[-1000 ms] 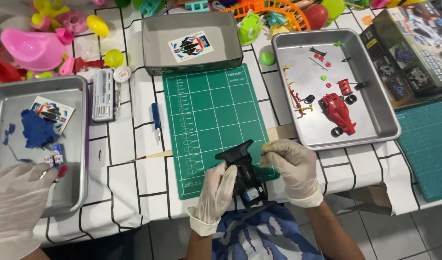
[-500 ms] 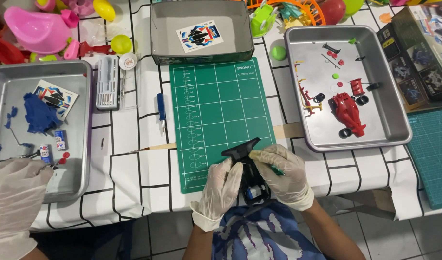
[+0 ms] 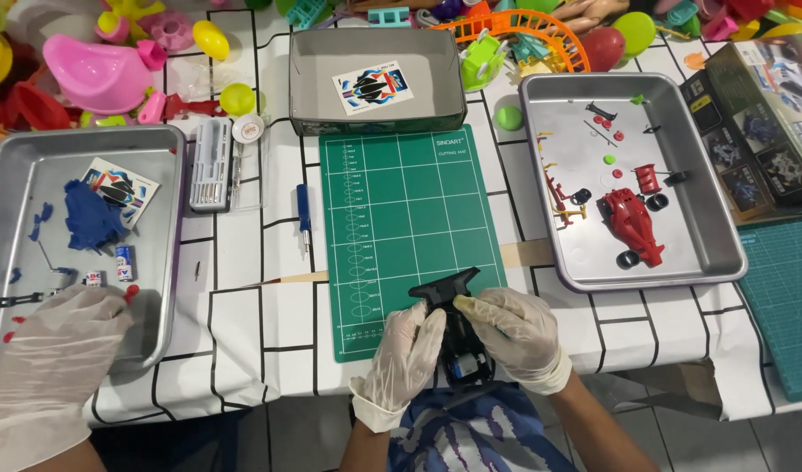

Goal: Assembling a model toy car by installing batteries, attaching the motor/chassis components, and snapping on the body shell.

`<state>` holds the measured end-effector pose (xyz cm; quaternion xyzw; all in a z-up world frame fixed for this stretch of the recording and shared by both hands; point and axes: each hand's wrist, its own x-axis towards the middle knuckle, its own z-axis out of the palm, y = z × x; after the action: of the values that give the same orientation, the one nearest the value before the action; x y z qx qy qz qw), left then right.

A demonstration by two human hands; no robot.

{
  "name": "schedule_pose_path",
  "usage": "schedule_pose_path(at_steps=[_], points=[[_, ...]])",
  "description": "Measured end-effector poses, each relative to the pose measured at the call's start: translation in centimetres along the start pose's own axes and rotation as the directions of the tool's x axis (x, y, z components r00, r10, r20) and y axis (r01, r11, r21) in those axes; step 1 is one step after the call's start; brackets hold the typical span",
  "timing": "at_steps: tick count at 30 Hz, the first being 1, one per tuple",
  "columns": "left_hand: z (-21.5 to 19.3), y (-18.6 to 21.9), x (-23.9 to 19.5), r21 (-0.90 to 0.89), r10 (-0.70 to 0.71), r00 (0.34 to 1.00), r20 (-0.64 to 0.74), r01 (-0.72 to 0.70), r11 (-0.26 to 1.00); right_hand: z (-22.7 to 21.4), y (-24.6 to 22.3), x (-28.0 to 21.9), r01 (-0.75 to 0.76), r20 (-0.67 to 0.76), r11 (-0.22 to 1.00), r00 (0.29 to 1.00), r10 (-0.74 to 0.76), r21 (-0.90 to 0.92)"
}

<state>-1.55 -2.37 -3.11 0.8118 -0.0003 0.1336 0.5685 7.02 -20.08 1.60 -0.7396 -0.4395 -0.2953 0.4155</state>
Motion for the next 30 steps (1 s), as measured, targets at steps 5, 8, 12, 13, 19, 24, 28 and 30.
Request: schedule_pose_path(at_steps=[5,8,12,13,19,24,28,30], points=[[0.1,-0.5,-0.3,0.029,0.100,0.995,-0.026,-0.099,0.995,-0.4,-1.1,1.9,-0.080,0.034,0.991,0.996,0.077,0.110],[-0.1,0.3,0.2,0.136,0.335,0.940,-0.072,-0.323,0.937,-1.0,-0.9,1.5,-0.093,0.124,0.996,0.988,0.094,-0.016],[-0.4,1.0,0.0,0.017,0.101,0.994,-0.037,-0.101,0.995,-0.7,0.3,-1.0,0.087,0.097,0.993,0.992,-0.080,-0.076],[-0.6,1.3,0.2,0.101,0.241,0.970,-0.035,-0.237,0.966,-0.7,0.1,-1.4,0.088,0.073,0.980,0.994,-0.076,-0.176],[-0.1,0.0,-0.1,0.218,0.412,0.911,-0.010,-0.400,0.890,-0.7,-1.2,-1.2,0.065,0.137,0.972,0.990,-0.035,-0.226],[-0.6,1.1,0.4,0.141,0.381,0.924,-0.023,-0.374,0.917,-0.6,-1.0,-0.7,0.032,0.132,0.983,0.991,-0.009,-0.179],[-1.2,3.4,1.4,0.028,-0.101,0.986,0.131,0.099,0.995,-1.6,-1.6,1.1,-0.085,0.139,0.992,0.985,0.098,-0.093],[-0.8,2.1,1.0,0.011,-0.102,0.983,0.156,0.102,0.995,-2.2,-1.9,1.6,-0.143,0.143,0.989,0.979,0.147,-0.041]])
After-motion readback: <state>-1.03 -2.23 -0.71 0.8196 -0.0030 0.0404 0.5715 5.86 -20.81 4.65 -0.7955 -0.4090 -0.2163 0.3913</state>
